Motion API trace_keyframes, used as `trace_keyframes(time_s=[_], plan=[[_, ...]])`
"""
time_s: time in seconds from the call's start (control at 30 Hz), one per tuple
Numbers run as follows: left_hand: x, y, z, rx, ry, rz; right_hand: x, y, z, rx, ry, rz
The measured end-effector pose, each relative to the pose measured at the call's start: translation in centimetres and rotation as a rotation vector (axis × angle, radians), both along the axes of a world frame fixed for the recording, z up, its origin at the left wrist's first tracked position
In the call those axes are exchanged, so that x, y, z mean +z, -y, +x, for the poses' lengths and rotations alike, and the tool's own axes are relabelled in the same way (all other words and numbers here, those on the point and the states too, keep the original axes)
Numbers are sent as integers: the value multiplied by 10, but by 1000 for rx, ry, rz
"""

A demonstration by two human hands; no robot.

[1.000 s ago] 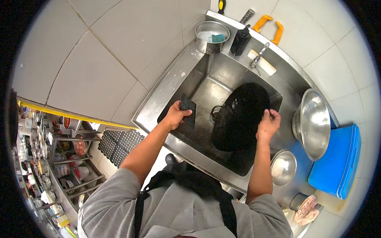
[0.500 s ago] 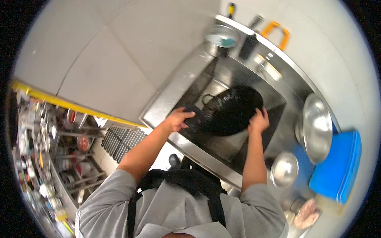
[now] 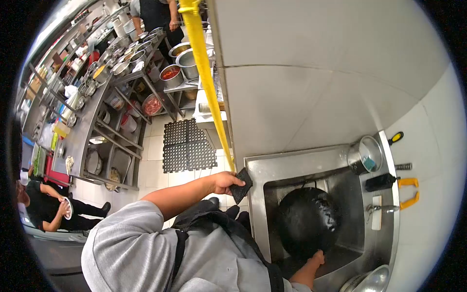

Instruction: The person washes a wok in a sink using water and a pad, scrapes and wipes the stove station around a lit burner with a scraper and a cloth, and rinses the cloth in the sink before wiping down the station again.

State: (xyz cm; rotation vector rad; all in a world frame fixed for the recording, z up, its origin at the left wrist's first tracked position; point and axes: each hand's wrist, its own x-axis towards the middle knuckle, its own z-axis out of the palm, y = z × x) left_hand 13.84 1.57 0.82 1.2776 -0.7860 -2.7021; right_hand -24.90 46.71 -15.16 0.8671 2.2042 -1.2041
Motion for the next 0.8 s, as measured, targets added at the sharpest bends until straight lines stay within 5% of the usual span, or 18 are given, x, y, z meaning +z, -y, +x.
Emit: trace_keyframes(time_s=[0.07,0.1,0.37,0.5,0.57,0.67,0.7,0.77,0.8], plan=[[-19,14,22,-42,-51,31,-4,-22,0,192,47,-375],[-26,21,35,14,-39,15,5,-21,4,304,10,-354],[12,181,120,297,-333,33,79,54,33,999,-306,614],[12,322,96,426,-392,-33,131,118,30,1116,-148,1008],[3,391,71,322,-195,-372,139,126,18,1239,13,1180],[-9,507,22,65,258,-1028,99,70,25,1508,-248,1508],[-29,549,-1,-35,494,-1424,97,77,59,1485,-483,1407],[-32,605,-22,-54,847,-1540,101,114,145,1397,-1175,1029],[-58,631,-35,33,1073,-1721,132,139,192,1716,-712,1291]])
